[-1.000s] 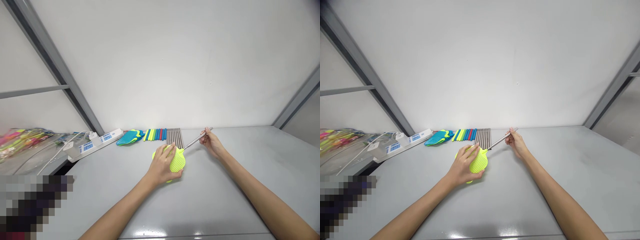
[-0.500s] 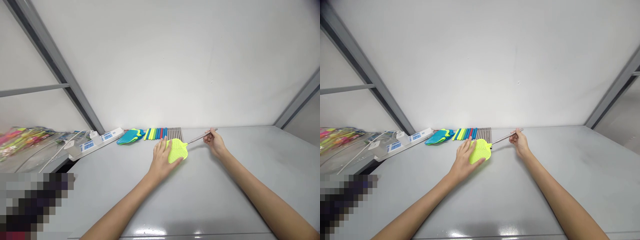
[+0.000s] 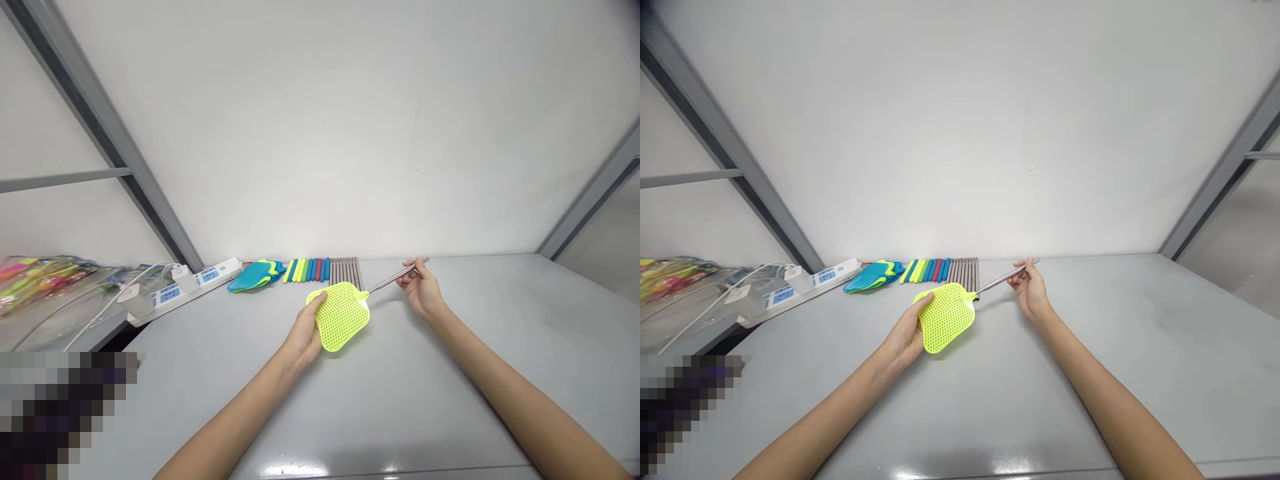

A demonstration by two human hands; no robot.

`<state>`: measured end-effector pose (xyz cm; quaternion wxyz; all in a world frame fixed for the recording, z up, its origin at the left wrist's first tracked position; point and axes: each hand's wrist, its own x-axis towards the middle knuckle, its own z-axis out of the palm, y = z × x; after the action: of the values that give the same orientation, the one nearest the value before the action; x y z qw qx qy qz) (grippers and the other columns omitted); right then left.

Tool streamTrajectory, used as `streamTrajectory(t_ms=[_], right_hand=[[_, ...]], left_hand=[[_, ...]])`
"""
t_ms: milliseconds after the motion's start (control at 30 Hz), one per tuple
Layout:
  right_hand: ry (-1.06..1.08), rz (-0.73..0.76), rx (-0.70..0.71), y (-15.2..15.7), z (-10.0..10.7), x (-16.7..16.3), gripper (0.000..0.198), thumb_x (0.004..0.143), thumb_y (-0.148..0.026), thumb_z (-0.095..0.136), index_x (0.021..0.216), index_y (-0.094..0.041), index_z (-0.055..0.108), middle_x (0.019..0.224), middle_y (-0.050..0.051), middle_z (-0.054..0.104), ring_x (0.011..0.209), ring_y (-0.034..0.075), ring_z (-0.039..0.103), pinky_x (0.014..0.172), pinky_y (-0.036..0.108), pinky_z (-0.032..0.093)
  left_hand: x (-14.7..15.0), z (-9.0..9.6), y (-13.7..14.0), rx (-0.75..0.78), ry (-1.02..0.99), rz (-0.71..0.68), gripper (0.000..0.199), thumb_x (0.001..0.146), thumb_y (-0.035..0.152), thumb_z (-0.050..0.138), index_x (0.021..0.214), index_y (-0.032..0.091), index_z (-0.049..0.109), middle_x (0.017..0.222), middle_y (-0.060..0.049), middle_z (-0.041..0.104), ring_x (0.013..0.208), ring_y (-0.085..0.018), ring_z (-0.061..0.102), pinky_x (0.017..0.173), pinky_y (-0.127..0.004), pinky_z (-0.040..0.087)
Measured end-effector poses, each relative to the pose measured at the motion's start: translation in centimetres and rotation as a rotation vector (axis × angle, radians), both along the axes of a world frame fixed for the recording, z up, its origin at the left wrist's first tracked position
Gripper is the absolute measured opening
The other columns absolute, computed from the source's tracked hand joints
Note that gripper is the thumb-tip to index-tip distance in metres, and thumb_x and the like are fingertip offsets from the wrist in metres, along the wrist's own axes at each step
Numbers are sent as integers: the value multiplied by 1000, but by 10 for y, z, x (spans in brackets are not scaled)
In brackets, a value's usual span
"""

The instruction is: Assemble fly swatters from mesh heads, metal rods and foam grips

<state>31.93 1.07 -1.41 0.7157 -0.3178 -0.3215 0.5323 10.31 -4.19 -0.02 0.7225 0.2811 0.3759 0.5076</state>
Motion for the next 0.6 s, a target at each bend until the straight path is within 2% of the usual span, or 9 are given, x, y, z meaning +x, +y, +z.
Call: streamTrajectory(t_ms=[167,300,500,600], right_hand=[[180,38,-44,0,-1,-2,23,74,-41,48,67,-21,55,50,-2,43,47,9,45,53,25,45],[322,75,-127,4,2,11,22,75,-40,43,73,-21,53,56,0,47,56,12,51,58,28,46],[404,144,-152,5,8,23,22,79,-34,32,69,-21,47,55,1,44,49,12,47,49,29,43],[515,155,-204,5,5,21,30,81,-32,26,57,-20,38,45,-2,34,38,10,38,39,26,38]], left_hand=[[3,4,-8,50,39,-68,37,70,36,54,99,14,55,103,-11,58,91,-23,56,79,-35,46],[7,3,-14,136,115,-11,37,69,35,57,99,13,55,101,-11,59,89,-23,56,77,-34,46],[4,-1,-14,206,187,-14,37,69,37,57,99,15,56,98,-9,60,87,-22,57,77,-33,45],[5,0,-16,195,232,0,37,68,37,57,95,13,57,96,-11,61,86,-22,58,76,-33,45]])
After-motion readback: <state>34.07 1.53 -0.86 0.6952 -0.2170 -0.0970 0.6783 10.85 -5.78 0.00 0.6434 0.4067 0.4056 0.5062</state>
